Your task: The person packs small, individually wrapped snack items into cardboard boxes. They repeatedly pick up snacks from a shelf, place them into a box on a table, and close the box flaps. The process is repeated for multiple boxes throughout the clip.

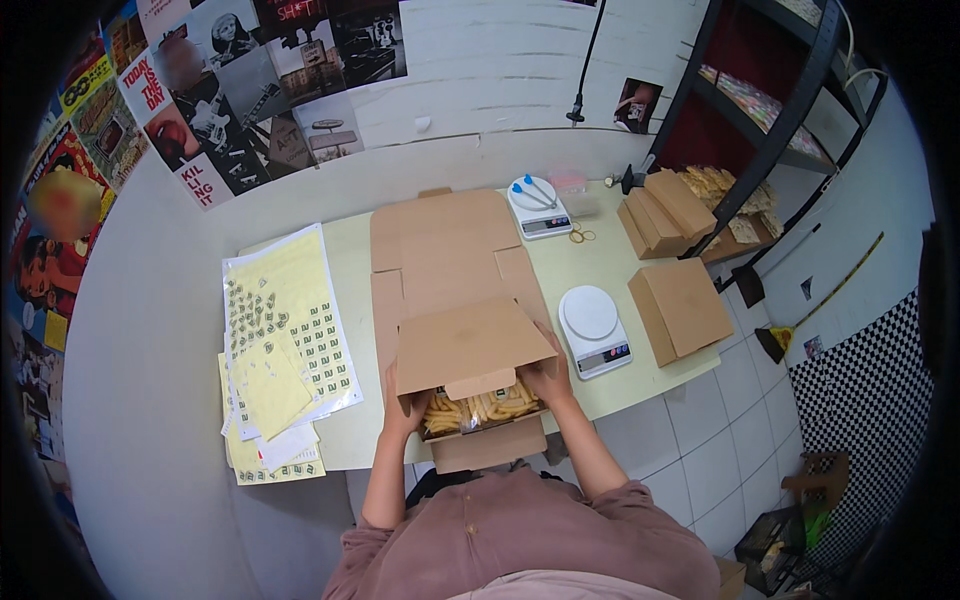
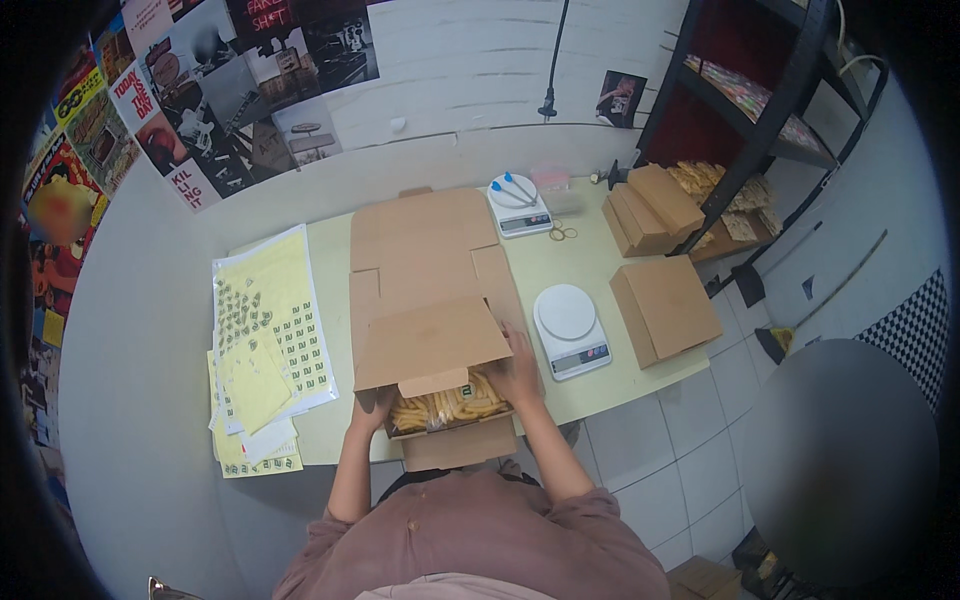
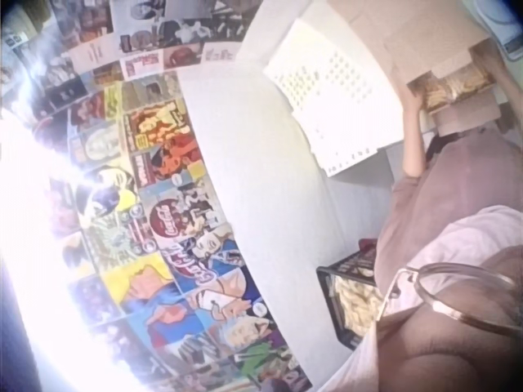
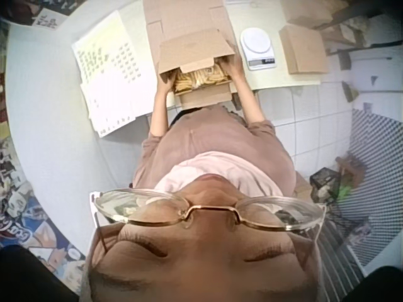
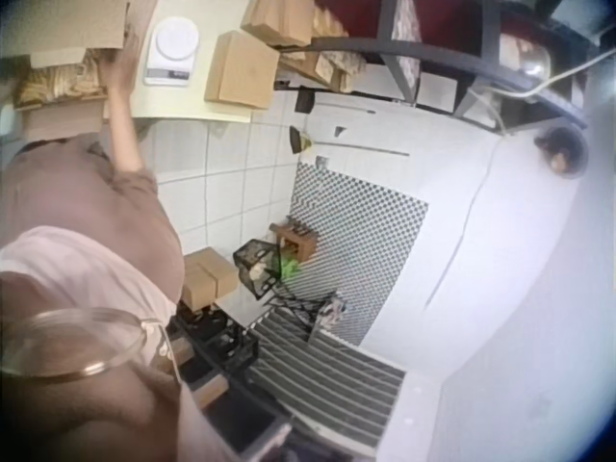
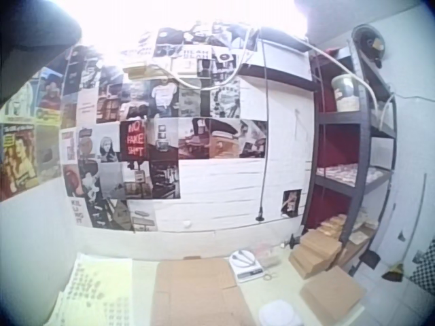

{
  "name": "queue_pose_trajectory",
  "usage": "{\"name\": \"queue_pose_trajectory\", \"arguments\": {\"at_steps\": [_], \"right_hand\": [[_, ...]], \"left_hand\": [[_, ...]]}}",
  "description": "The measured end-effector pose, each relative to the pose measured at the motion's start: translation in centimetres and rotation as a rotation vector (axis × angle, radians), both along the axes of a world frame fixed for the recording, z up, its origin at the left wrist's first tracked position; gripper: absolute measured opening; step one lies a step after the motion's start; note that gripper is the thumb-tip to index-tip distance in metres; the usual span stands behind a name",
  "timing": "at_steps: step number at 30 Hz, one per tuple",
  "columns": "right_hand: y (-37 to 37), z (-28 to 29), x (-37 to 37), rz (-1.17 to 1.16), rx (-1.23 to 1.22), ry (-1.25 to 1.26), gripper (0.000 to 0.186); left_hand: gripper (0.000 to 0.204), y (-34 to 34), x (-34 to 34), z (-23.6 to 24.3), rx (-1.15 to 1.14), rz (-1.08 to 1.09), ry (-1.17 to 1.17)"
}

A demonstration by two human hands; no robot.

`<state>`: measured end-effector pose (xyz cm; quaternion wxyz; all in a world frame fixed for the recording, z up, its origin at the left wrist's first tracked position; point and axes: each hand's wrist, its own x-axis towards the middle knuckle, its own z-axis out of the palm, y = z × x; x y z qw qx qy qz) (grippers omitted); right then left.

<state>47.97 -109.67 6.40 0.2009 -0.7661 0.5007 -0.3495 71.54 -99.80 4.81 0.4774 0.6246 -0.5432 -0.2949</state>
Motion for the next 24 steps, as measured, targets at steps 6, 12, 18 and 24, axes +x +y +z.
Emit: {"name": "queue_pose_trajectory", "arguments": {"at_steps": [6,12,18,24], "right_hand": [[3.0,1.8,-1.4,0.088,-0.062,-0.15,0.068],[4.8,2.4,-2.4,0.189,-0.007,-0.295,0.067],[5.8,0.3,-3.3,0.232,0.011,-0.172,0.069],[6.9,0.4,-2.2,0.18,-0.064,-0.199,0.069]], "left_hand": [[0.091,2.3,-0.4,2.8,-0.108,0.019,-0.1],[0.098,3.0,0.3,1.5,-0.062,-0.125,0.109],[0.102,4.4,-0.3,1.3,0.026,-0.192,-0.15],[0.102,4.6,-2.2,0.6,-0.113,-0.025,-0.136]]}}
